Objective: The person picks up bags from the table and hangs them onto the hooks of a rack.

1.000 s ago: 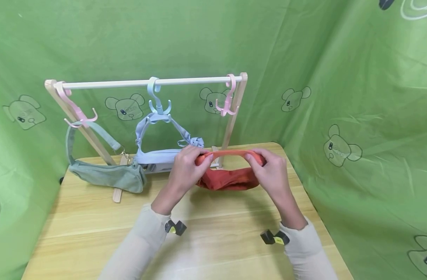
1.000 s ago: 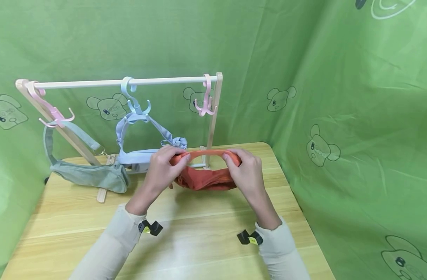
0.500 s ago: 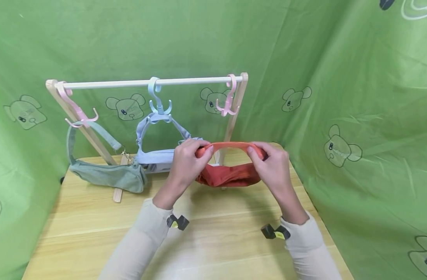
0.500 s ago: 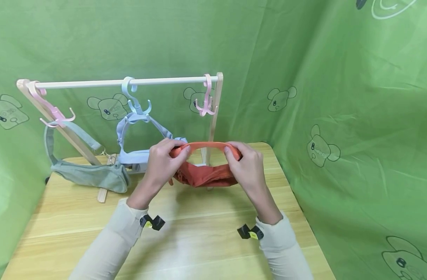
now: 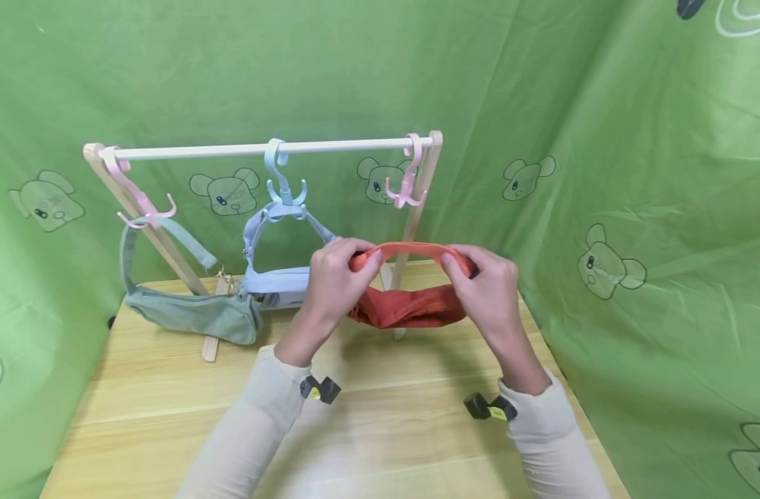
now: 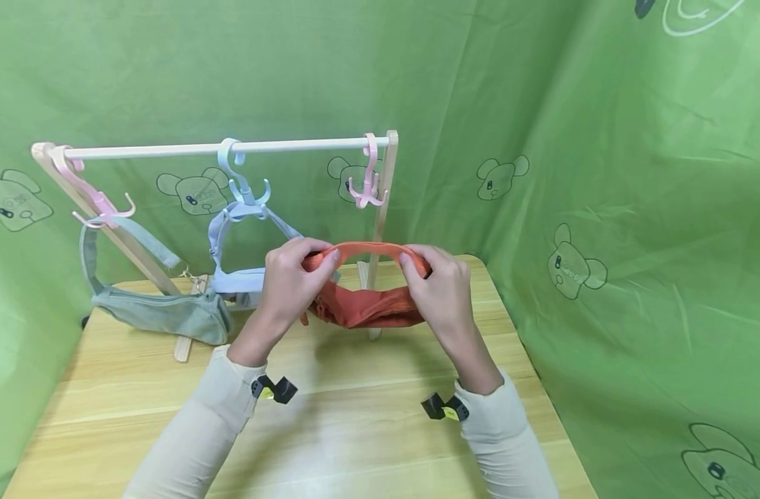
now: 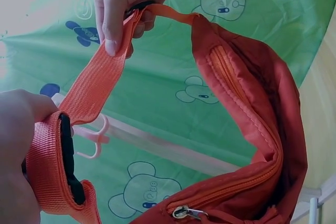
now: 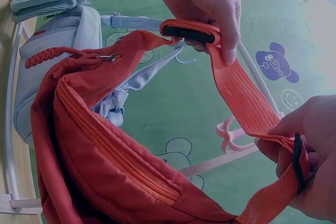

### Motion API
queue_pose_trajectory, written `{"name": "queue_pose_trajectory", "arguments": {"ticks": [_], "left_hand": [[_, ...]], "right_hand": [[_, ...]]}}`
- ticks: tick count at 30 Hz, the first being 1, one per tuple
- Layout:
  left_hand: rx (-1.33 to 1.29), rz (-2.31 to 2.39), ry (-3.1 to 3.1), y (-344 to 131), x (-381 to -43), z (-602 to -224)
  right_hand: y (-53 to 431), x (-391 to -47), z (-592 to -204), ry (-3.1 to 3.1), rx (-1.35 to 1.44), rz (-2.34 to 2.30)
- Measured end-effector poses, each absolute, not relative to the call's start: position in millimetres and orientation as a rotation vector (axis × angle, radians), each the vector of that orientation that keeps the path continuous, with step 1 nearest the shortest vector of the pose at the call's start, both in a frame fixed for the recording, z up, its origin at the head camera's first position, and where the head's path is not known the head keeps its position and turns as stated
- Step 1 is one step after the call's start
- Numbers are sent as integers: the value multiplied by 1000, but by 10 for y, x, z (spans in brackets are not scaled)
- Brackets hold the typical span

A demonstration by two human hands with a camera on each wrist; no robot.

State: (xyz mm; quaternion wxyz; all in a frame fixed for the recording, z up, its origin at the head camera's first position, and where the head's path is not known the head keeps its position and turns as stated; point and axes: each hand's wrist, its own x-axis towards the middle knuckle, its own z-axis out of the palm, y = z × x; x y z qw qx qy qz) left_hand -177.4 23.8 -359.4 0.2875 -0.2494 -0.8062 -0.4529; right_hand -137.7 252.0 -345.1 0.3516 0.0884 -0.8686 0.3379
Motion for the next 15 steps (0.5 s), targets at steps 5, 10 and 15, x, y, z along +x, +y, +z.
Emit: {"name": "queue_pose_trajectory", "arguments": {"ticks": [5,10,15], "left_hand": [[-666,-1215,-2137,244,-1789,-3545],[-665,-1218,-2138,254,-1804,-3508],[-664,-1220,-2133,277,-1819,-3469]], "right_hand": [[2508,-1391,-3405,-2251,235,865],[2492,-1412,-3355,-2237,240,872],[2468,-1441,-3310,-2224,231,852]]}}
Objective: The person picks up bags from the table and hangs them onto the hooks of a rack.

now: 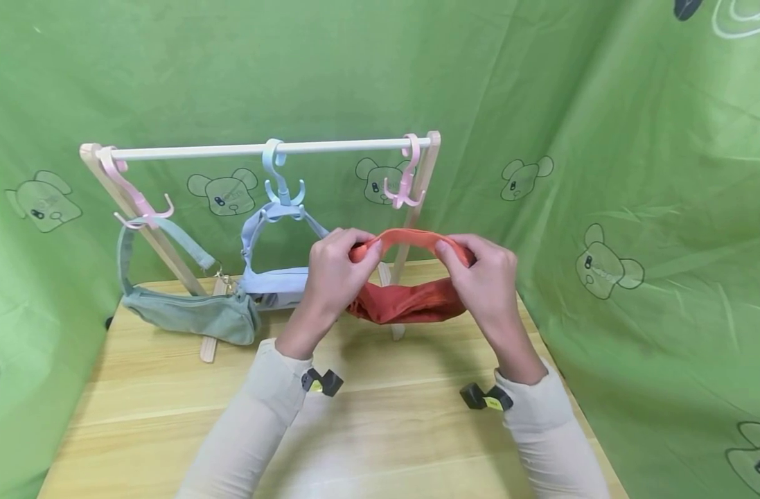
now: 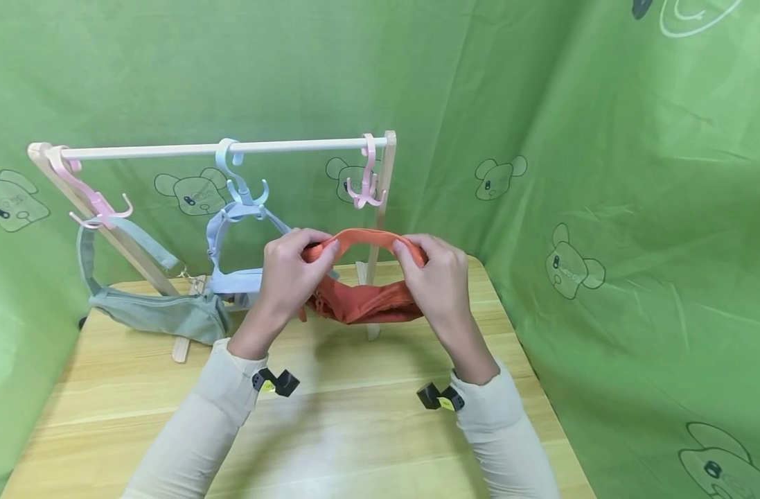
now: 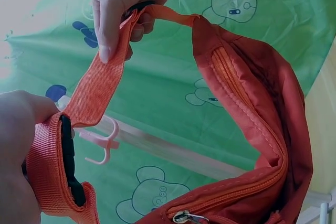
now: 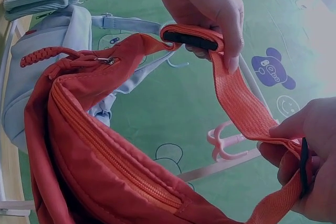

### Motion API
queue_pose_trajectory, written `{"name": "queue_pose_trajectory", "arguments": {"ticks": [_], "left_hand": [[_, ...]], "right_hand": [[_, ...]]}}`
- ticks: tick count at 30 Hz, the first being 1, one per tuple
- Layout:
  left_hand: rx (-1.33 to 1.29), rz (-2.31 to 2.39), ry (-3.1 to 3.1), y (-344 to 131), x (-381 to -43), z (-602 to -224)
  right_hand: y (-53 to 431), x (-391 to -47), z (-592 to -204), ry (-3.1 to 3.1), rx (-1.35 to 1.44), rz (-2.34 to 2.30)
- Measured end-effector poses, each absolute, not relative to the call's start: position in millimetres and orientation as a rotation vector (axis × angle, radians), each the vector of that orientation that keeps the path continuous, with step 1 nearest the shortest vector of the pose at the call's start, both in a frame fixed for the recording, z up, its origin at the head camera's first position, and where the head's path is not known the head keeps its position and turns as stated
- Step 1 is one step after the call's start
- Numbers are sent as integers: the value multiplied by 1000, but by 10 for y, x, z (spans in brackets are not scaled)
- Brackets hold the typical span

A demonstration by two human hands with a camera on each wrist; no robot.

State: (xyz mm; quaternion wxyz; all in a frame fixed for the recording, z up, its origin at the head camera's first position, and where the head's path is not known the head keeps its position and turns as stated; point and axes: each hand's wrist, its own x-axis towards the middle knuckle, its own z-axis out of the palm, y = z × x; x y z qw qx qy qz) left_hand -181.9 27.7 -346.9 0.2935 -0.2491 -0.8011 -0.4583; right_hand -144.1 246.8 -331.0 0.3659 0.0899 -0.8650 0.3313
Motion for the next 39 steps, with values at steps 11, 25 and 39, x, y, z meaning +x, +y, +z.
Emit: {"name": "queue_pose_trajectory", "arguments": {"ticks": [11,25,39], "left_hand": [[-672,-1216,-2132,318,-1858,-3366],[-664,-1225,-2107,337,-1973,-3253],[-646,-1230,-2105,343,-2055,-3164]], "right_hand": [[2443,-1507,-3243,-2189,214,898],[2427,-1652,-3156,-2161,200,896],[2445,-1782,-3092,-2140,199,888]]}}
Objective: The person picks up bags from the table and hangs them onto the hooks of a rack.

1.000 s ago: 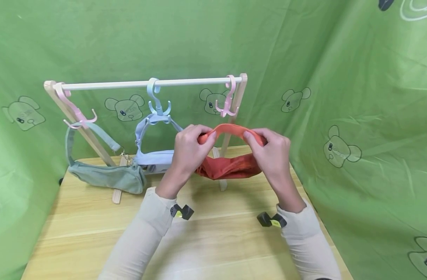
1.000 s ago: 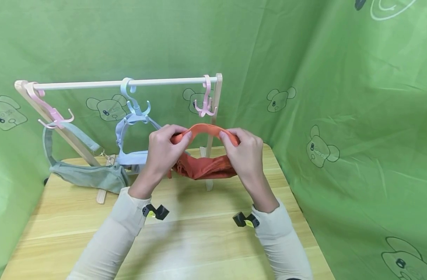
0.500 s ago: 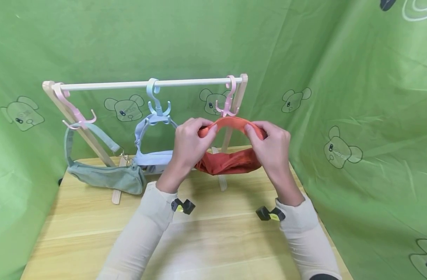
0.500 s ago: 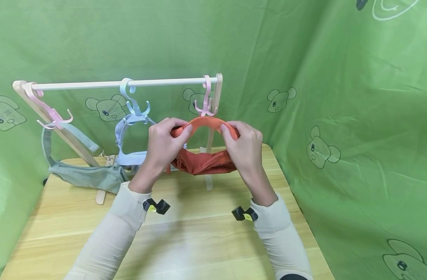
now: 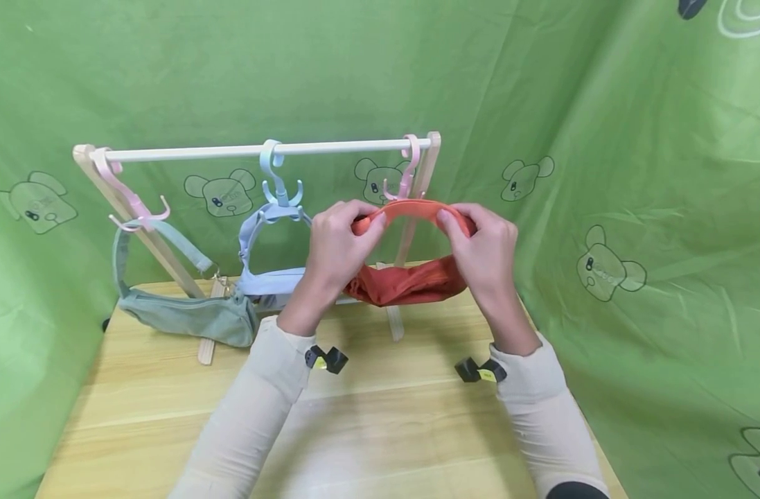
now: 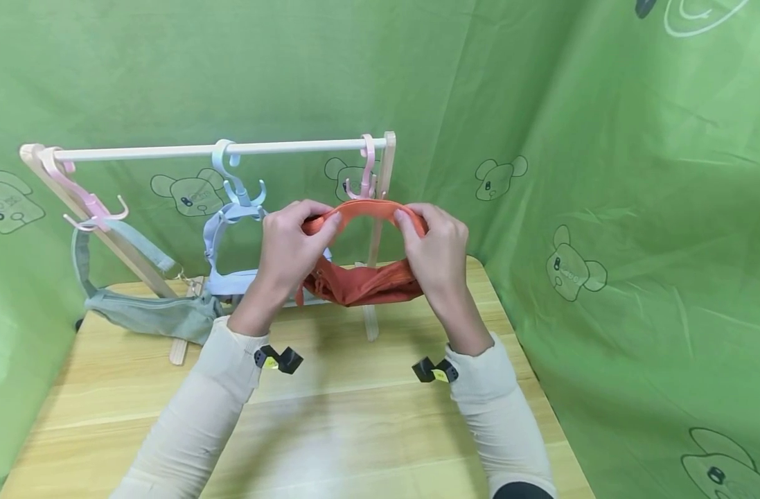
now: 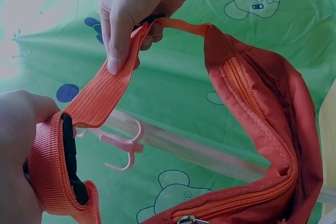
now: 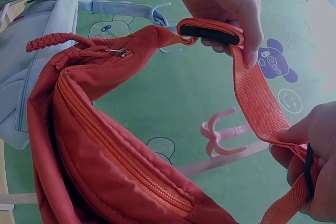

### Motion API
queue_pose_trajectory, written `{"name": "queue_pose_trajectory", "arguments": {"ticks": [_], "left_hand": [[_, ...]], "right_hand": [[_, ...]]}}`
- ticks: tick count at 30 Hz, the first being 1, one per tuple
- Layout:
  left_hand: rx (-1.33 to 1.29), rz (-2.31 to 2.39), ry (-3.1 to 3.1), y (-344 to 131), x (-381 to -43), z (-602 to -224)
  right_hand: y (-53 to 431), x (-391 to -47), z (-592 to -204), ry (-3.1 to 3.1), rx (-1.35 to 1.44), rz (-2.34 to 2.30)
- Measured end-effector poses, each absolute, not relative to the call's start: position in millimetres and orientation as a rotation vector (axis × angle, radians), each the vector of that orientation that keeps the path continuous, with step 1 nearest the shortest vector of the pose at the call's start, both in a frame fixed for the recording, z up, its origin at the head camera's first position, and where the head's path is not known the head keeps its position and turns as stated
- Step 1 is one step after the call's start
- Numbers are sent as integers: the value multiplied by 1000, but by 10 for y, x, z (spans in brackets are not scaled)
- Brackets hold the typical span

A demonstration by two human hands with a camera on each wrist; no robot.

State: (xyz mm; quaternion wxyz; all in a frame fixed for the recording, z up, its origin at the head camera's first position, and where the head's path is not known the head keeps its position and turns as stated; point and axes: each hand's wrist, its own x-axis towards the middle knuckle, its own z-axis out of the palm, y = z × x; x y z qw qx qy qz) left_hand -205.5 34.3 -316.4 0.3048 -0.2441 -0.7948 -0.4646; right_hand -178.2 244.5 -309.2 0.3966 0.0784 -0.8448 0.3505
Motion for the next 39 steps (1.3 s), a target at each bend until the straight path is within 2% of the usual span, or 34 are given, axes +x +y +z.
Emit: {"name": "queue_pose_trajectory", "arguments": {"ticks": [39], "left_hand": [[-526,-1272,-2207,347,-2230,-3015]], "right_hand": [[2512,-2157,-2969,-2189,189,880]]}}
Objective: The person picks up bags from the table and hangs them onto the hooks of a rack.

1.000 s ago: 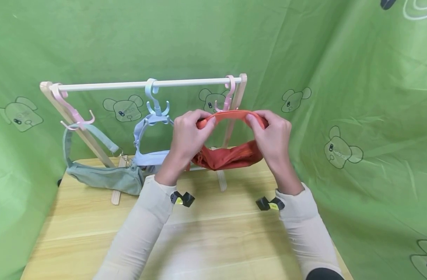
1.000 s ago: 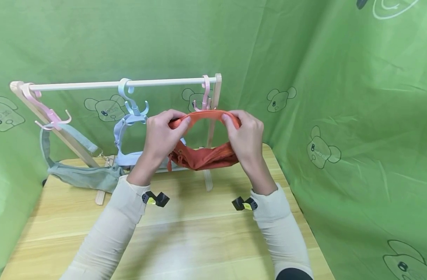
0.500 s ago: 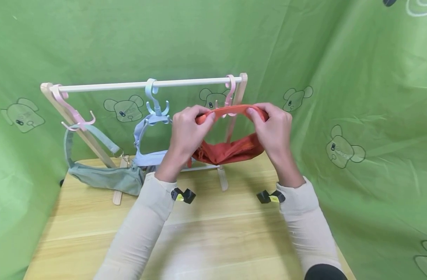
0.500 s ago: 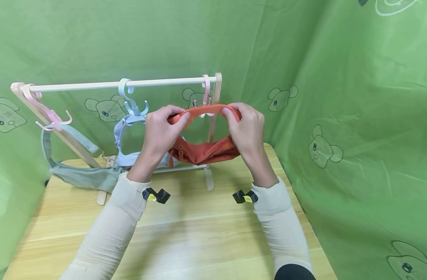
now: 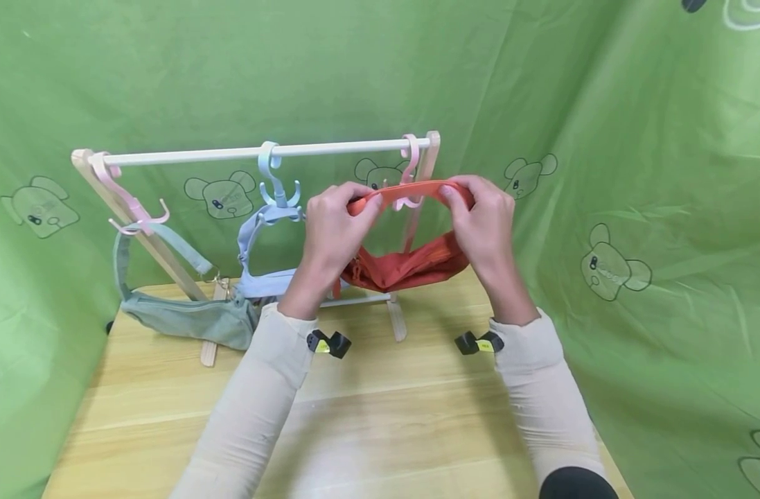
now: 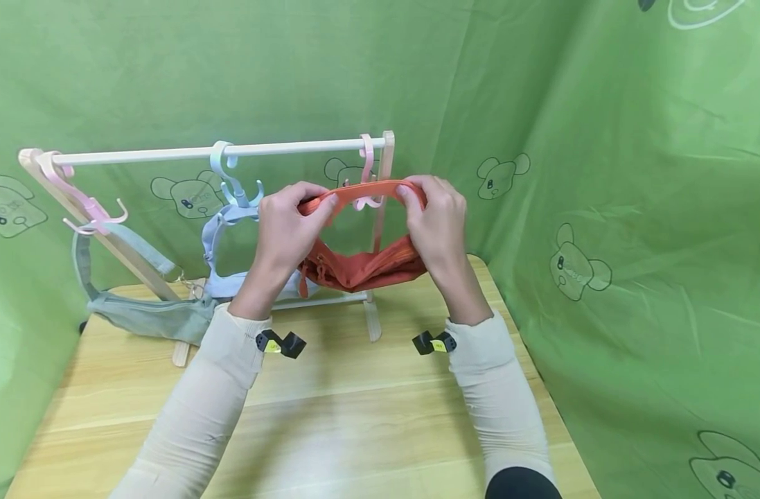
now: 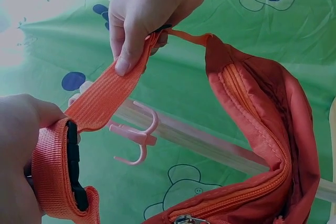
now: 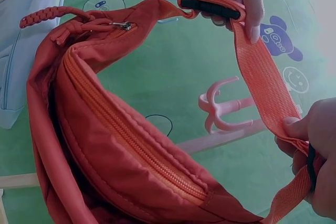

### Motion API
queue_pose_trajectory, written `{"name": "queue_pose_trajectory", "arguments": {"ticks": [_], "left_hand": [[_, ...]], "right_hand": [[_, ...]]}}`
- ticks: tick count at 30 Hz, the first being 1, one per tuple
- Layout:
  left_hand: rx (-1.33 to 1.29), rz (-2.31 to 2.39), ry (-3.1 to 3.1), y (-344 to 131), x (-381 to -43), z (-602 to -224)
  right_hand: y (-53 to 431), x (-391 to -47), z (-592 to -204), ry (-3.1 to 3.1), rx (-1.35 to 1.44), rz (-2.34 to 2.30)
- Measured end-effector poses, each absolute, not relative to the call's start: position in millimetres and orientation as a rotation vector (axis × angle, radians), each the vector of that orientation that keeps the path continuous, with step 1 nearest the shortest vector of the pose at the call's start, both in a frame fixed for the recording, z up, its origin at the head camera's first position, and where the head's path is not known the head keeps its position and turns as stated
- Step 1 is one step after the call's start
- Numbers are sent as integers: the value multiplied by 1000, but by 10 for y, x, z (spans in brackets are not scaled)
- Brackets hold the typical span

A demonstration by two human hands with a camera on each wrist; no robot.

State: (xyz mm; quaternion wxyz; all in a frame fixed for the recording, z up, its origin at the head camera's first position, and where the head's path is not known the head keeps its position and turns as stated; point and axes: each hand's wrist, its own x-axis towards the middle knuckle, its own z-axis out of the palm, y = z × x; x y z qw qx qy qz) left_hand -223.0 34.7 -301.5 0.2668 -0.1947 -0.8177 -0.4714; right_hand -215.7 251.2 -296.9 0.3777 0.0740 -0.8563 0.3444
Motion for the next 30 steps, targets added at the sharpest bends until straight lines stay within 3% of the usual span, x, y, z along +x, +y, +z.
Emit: {"name": "queue_pose_trajectory", "arguments": {"ticks": [30], "left_hand": [[-464,-1244,-2201,312,-2358,-3042]], "right_hand": [[2474,-2329,-3045,-2166,234,835]]}}
